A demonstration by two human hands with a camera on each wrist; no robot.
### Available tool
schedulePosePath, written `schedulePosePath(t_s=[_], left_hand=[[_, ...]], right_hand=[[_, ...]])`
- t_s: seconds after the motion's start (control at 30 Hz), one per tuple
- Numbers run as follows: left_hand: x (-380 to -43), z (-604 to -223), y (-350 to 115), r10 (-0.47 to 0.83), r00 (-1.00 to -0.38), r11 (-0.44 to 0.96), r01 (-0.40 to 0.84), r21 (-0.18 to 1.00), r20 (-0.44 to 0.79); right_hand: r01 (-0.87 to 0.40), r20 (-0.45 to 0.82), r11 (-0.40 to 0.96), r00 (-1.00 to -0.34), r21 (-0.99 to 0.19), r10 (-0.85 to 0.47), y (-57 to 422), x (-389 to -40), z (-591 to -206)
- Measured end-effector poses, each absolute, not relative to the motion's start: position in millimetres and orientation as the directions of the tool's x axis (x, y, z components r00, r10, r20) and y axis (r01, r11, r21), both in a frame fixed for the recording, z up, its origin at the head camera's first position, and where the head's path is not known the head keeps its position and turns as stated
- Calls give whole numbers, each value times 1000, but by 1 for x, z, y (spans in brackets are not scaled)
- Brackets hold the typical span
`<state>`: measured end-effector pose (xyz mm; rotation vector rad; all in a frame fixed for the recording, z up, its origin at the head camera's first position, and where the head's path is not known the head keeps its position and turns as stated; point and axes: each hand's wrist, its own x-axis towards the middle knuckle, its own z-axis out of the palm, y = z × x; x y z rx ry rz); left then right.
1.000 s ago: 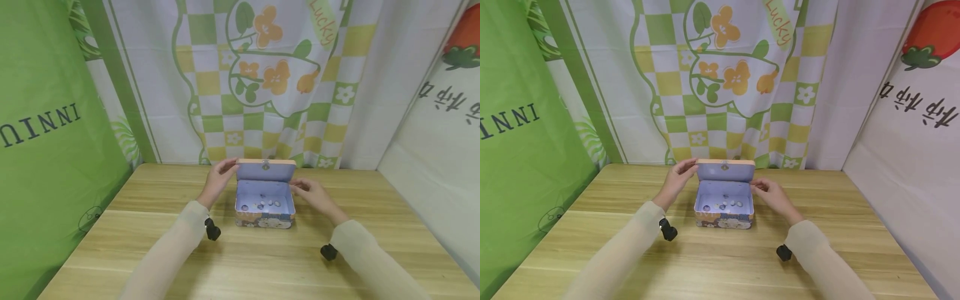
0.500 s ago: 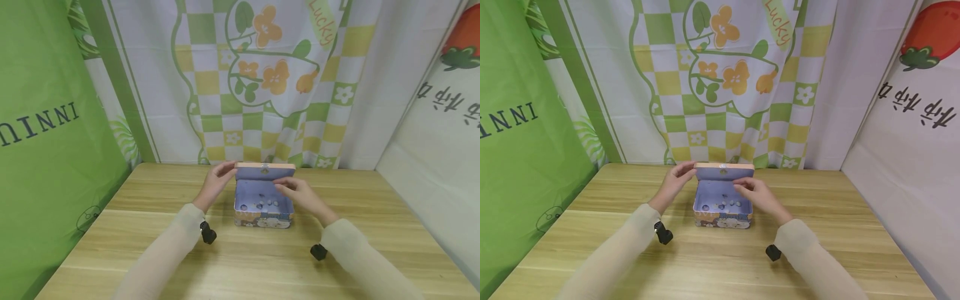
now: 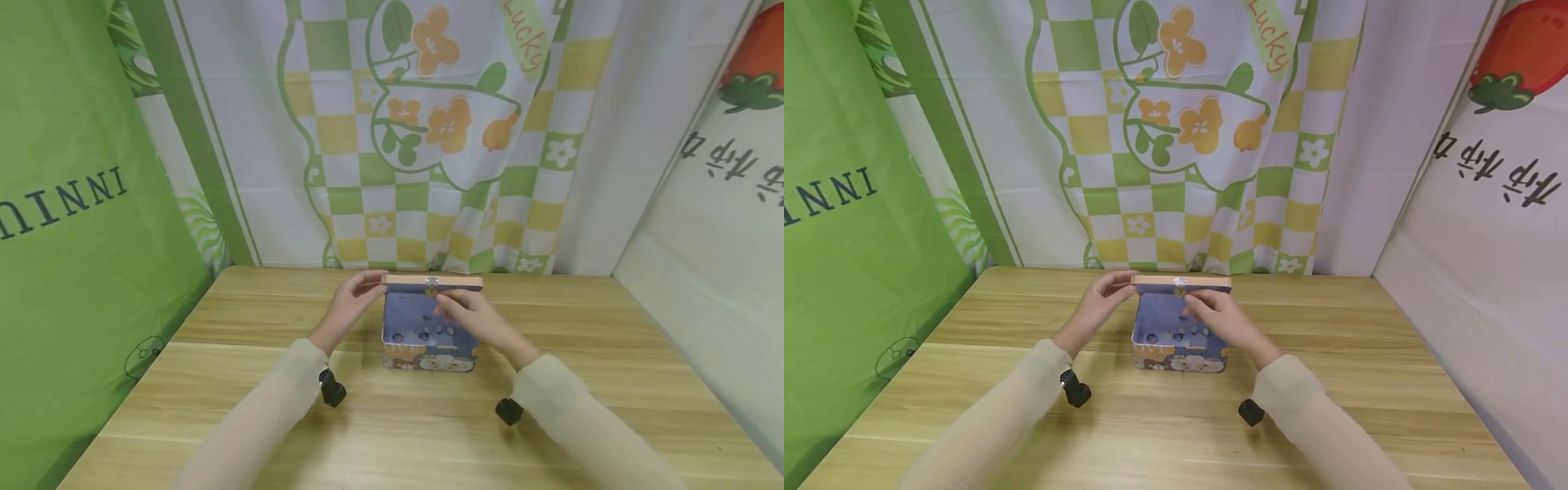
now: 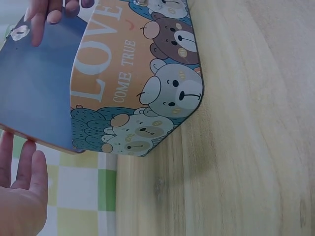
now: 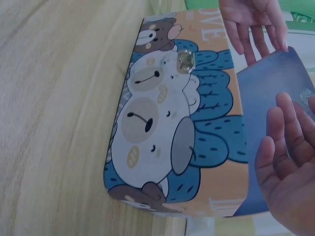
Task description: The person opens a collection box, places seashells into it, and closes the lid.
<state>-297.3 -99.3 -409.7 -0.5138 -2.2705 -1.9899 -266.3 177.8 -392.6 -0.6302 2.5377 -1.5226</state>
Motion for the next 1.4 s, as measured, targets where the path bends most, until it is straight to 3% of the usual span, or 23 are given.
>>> schedulePosePath(t_s=[0.73,1.4], left_hand=[[-287,-417,-115,410,-888,181,304,935,209],[-279,-419,-118,474,-853,280,380,882,217]], right_hand=[[-328,129,341,-859,-881,-495,173,-247,-399],[-310,83,318,-821,-896,-565,173,-232,-407]])
